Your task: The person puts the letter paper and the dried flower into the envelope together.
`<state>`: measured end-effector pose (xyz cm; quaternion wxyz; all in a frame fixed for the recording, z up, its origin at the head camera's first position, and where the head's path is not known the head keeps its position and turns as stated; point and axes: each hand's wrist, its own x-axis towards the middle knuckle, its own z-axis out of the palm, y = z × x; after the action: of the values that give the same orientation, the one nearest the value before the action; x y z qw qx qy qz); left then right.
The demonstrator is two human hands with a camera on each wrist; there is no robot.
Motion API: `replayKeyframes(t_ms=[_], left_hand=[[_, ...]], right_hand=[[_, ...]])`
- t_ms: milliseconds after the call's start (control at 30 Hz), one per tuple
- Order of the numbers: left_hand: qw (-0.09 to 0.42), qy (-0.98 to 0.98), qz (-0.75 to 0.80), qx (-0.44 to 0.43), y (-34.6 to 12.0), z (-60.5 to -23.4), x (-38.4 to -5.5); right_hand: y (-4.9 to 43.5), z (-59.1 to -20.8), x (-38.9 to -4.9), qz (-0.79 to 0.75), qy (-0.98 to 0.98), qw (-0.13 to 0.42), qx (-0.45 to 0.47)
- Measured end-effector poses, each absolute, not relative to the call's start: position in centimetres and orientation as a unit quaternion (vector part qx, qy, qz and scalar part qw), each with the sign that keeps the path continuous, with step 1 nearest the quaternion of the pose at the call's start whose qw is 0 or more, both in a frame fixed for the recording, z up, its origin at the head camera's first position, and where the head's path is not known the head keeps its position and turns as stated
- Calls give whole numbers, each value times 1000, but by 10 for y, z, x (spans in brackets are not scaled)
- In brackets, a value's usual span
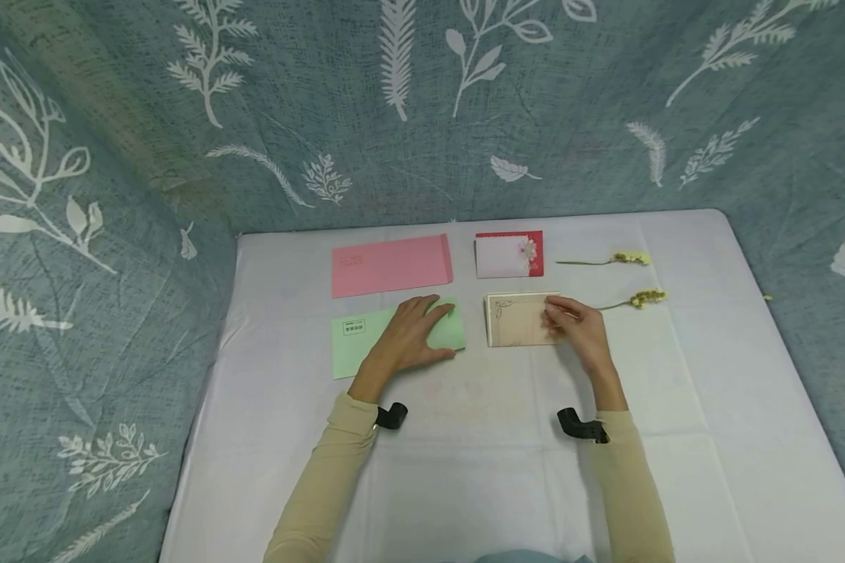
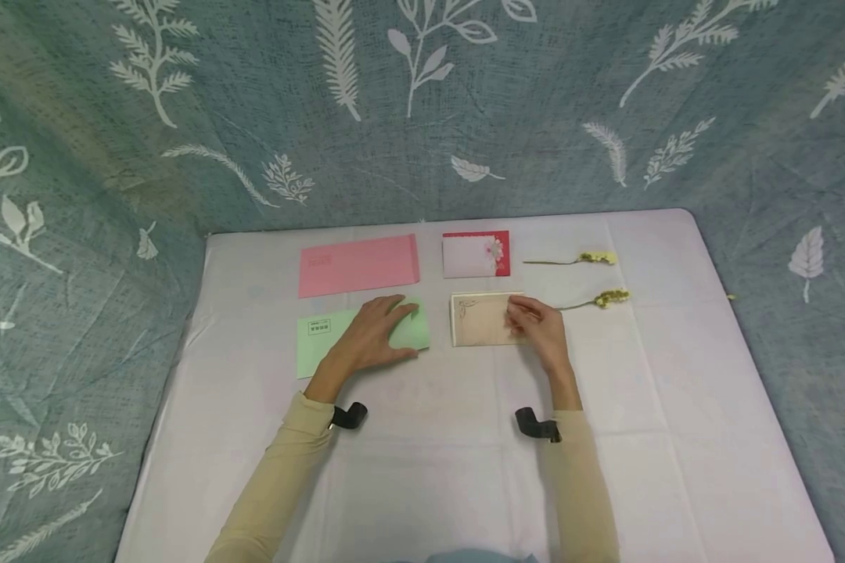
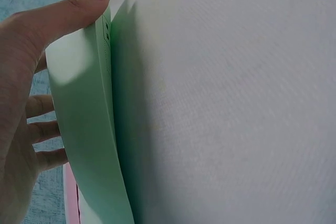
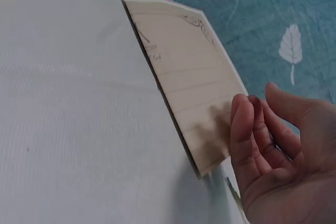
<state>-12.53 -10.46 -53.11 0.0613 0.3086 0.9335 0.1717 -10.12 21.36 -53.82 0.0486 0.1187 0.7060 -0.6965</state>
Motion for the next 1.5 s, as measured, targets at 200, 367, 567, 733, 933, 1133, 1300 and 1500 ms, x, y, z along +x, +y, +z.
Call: replayKeyframes(t_ms=[200,367,567,733,933,1133,1300,1500], left_hand=[[62,934,171,306,-105,-531,-126],[63,934,176,305,-105,-531,-125],[62,934,175,307,-105,-533,-125],[57,934,174,306,-104,-533,-125],[58,934,175,306,-104,-533,-124],[55,933,177,308,-105,-533,-122],[56,934,178,305,-105,-533,-121],[58,935,177,303,-106,-533,-120]], right_hand=[[220,-543,-98,-687,713,23,135],[224,-545,-94,-642,753,-11,147],[225,-547,-92,-575,799,-37,173],[222,-548,-88,-512,841,-39,168],[218,-551,-85,-464,870,-55,156],[218,-550,-84,-448,881,-41,150],[220,-549,-84,-464,874,-29,141],[220,-549,-85,-504,851,-22,149]])
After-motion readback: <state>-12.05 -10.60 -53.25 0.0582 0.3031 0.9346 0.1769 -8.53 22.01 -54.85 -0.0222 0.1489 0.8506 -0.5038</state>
